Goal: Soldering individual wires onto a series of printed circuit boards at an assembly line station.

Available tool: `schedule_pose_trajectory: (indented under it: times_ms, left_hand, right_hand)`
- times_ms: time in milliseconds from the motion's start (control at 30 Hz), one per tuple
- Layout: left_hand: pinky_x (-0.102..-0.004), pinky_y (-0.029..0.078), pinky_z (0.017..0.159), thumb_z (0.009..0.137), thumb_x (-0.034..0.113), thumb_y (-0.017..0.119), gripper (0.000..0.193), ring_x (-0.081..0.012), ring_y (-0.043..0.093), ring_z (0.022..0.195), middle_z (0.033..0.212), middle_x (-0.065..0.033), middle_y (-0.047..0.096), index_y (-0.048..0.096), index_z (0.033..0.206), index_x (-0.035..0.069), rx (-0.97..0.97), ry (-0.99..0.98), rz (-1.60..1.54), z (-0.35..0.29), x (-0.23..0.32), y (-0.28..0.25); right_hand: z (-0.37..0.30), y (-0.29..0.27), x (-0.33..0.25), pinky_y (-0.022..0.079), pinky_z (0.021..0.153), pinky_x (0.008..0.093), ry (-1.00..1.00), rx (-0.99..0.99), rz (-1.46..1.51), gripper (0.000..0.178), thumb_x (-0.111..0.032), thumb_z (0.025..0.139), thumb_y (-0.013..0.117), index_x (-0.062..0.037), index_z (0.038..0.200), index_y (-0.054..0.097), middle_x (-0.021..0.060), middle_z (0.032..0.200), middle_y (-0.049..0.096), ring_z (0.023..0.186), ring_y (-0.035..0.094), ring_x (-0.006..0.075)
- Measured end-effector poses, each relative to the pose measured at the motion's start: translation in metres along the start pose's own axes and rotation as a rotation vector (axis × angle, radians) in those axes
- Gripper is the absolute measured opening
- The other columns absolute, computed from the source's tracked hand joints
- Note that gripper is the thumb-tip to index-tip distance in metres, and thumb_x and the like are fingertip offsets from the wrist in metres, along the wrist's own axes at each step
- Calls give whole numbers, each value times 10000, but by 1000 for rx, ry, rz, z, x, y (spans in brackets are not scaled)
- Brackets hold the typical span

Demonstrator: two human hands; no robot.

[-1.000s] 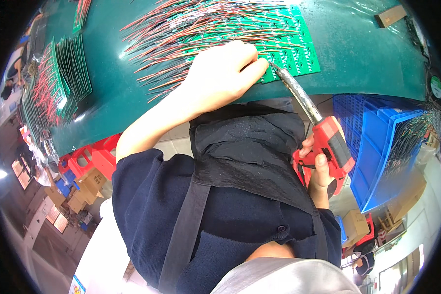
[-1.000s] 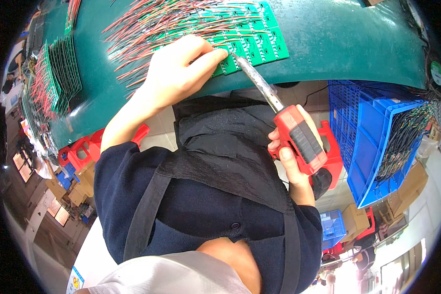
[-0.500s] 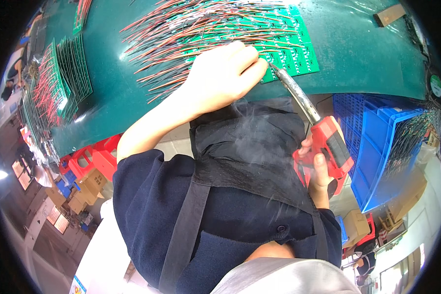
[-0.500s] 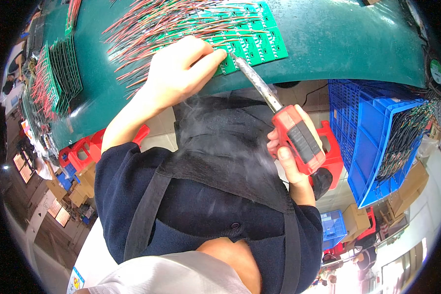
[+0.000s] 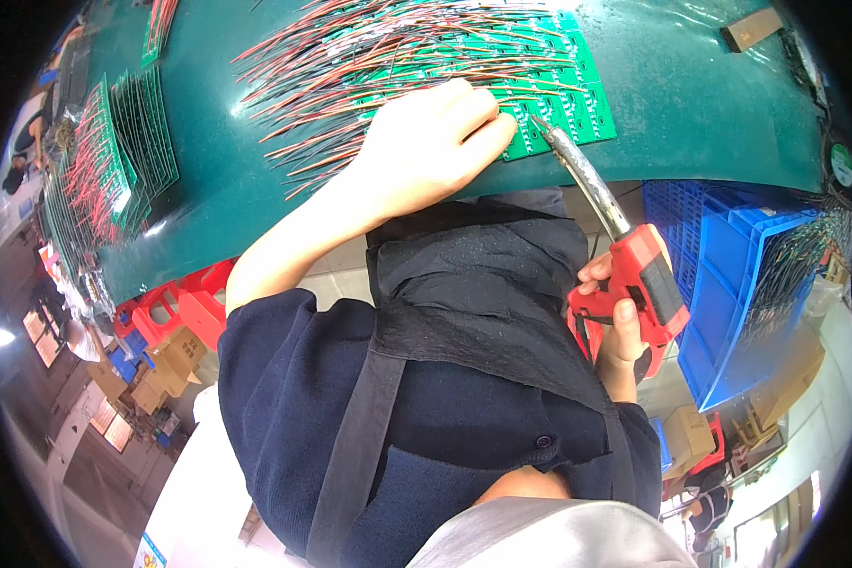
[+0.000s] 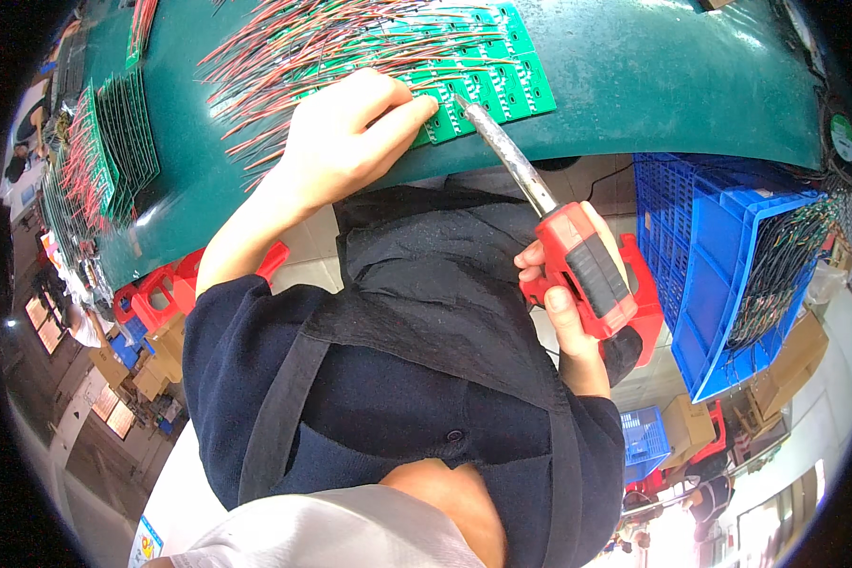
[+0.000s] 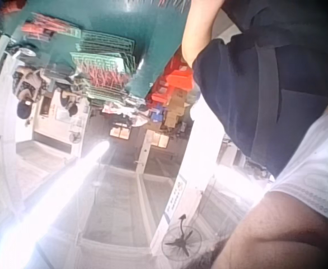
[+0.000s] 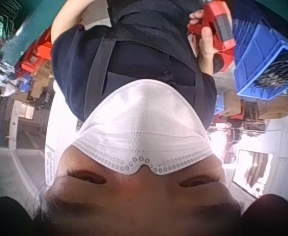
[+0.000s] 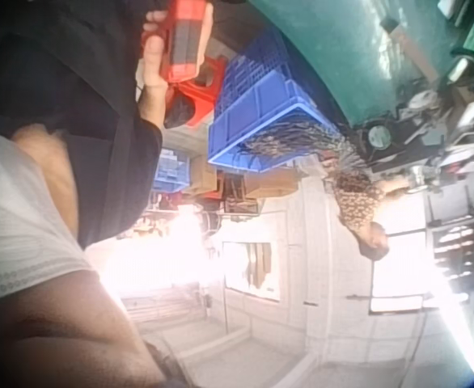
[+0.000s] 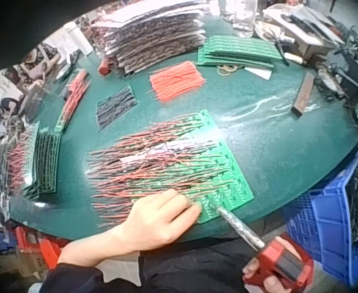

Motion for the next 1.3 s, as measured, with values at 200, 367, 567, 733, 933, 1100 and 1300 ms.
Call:
schedule_pose_trajectory:
  times_ms: [200,367,567,733,933,1100,1300]
  left_hand:
    - [-313,508,586,715,69,711,195,-220,610,705,802,-57,594,651,901,78,81,-74,-80,6,-2,-3]
    - [-321,510,620,754,91,705,161,-238,611,727,814,-67,591,637,899,76,47,-119,-134,16,-5,6]
    - [-322,510,624,762,111,705,148,-237,608,739,815,-65,576,632,886,79,9,-121,-101,20,-5,14]
    - [-321,511,621,747,106,707,163,-232,605,731,812,-66,571,633,891,82,-7,-100,-94,23,-4,13]
    - [-323,509,610,745,106,704,154,-230,600,720,799,-60,565,627,877,85,-7,-88,-78,24,-2,12]
    - [-325,507,603,756,112,699,131,-228,597,713,786,-56,559,619,857,86,-10,-93,-60,24,-2,14]
    - [-322,506,599,758,113,700,131,-227,599,710,787,-54,562,621,859,87,-1,-90,-61,24,-2,14]
  right_hand:
    - [0,-12,3,530,715,311,12,-21,58,872,-439,789,706,72,1374,311,144,935,619,824,634,218]
    - [-4,-18,5,529,721,322,71,11,54,879,-436,788,708,59,1389,302,135,928,613,813,632,211]
    - [-4,-11,-2,503,661,330,21,100,-27,520,-400,811,619,63,1037,554,142,865,601,737,604,208]
    - [-4,-12,-4,498,655,323,17,93,-40,517,-401,810,627,55,1044,558,139,868,603,733,604,203]
    - [-3,-12,-2,479,654,319,-2,82,-29,489,-392,811,609,56,998,552,149,855,586,716,591,207]
    - [-2,-17,-6,461,667,314,-47,113,13,490,-407,808,574,57,961,542,165,857,569,715,574,209]
    - [-4,-15,-1,476,658,318,25,88,-22,509,-418,810,589,63,973,558,152,845,586,715,588,212]
Point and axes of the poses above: each hand's wrist, its own z-axis towards the middle knuckle, its own y-axis out of the palm, x = y × z, the point moved 7 cm from there along z, towards the middle knuckle
